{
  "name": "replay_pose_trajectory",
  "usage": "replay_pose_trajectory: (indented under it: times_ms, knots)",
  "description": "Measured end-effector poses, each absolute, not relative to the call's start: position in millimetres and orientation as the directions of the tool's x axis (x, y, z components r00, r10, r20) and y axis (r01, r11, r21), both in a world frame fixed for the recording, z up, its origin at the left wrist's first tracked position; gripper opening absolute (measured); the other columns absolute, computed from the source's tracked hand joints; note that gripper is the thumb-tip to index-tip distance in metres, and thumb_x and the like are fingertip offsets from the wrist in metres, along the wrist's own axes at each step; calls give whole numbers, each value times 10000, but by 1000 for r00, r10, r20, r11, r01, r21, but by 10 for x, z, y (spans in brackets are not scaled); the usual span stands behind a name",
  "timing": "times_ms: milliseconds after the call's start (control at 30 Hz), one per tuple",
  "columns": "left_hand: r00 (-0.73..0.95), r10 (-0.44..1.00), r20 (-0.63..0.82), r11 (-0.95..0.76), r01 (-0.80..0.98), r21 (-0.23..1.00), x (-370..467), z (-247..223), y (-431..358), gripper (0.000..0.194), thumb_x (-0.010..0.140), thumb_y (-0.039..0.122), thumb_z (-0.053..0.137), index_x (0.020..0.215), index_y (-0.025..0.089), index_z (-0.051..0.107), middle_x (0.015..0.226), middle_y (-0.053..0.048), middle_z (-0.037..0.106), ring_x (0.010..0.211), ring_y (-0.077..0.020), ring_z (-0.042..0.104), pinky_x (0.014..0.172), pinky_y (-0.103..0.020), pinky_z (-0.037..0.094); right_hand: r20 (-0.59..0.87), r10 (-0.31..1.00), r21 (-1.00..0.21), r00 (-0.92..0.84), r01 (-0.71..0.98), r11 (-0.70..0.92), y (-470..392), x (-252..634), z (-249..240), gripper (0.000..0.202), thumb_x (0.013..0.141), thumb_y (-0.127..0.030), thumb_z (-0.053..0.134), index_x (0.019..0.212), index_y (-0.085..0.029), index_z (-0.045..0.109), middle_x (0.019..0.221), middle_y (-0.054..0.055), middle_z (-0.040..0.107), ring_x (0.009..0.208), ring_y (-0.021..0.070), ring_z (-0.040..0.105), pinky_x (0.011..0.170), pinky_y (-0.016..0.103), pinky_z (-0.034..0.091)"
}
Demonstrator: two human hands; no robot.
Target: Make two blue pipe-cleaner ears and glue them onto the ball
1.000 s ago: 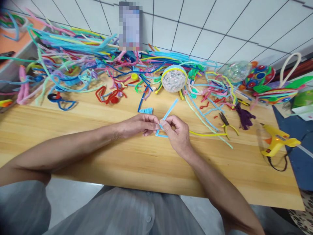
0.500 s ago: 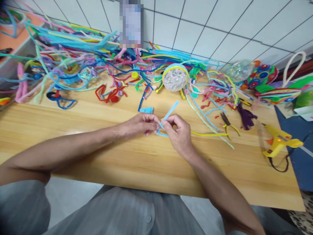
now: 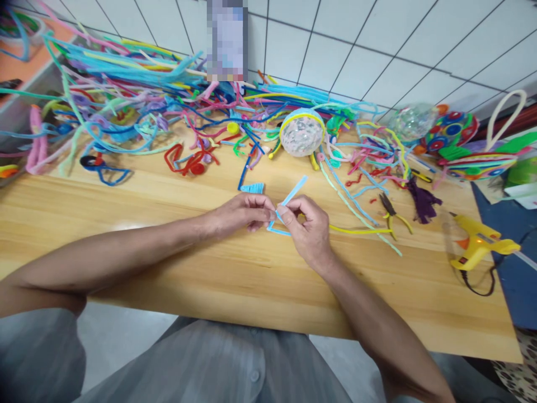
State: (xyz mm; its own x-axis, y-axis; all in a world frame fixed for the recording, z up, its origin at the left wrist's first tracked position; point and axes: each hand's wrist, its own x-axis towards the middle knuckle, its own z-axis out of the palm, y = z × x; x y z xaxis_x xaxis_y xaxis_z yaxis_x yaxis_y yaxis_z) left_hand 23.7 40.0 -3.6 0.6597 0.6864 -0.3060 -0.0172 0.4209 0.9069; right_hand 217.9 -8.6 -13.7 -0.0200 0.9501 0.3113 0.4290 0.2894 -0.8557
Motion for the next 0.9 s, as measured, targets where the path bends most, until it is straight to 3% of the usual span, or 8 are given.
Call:
replay_pose_trajectory:
  times_ms: [133,300,600,733,900]
  knots:
    - [624,730,-279,397,-55,916,242,-25,391,107,794,235,693,726,156,665,571,47,589,482,-67,461,489,-213,355,359,933,-811,-23,487,324,-79,2186,-149,169,952,-304,713,800,-235,683,762,-13,692,714,160,632,686,317,509]
    - [559,785,-267,386,-104,916,244,5,384,92,786,169,652,701,146,682,591,30,631,475,-56,453,478,-198,347,562,822,-644,-92,575,504,-85,2172,-114,56,951,-226,714,925,-255,754,903,22,723,838,185,693,748,350,565]
    - [540,790,-290,472,-236,849,273,-73,419,118,748,253,729,757,142,690,620,12,670,440,-57,457,426,-204,312,686,675,-395,-270,642,658,-91,2187,-144,260,920,-117,705,1110,-290,748,1080,65,730,969,215,716,798,380,597]
    - [545,799,-253,439,-242,866,245,-53,426,185,746,315,764,778,148,692,634,21,665,456,-53,454,446,-206,325,631,720,-417,-287,657,628,-111,2210,-143,196,908,-169,700,1039,-304,753,1104,75,743,985,241,715,810,422,599]
    - [502,857,-114,209,-137,968,208,-11,382,145,803,288,737,767,149,715,684,14,683,578,-72,525,572,-211,413,593,786,-562,-173,611,558,-121,2208,-98,103,931,-251,677,1012,-293,724,1082,69,742,1005,264,712,903,484,582]
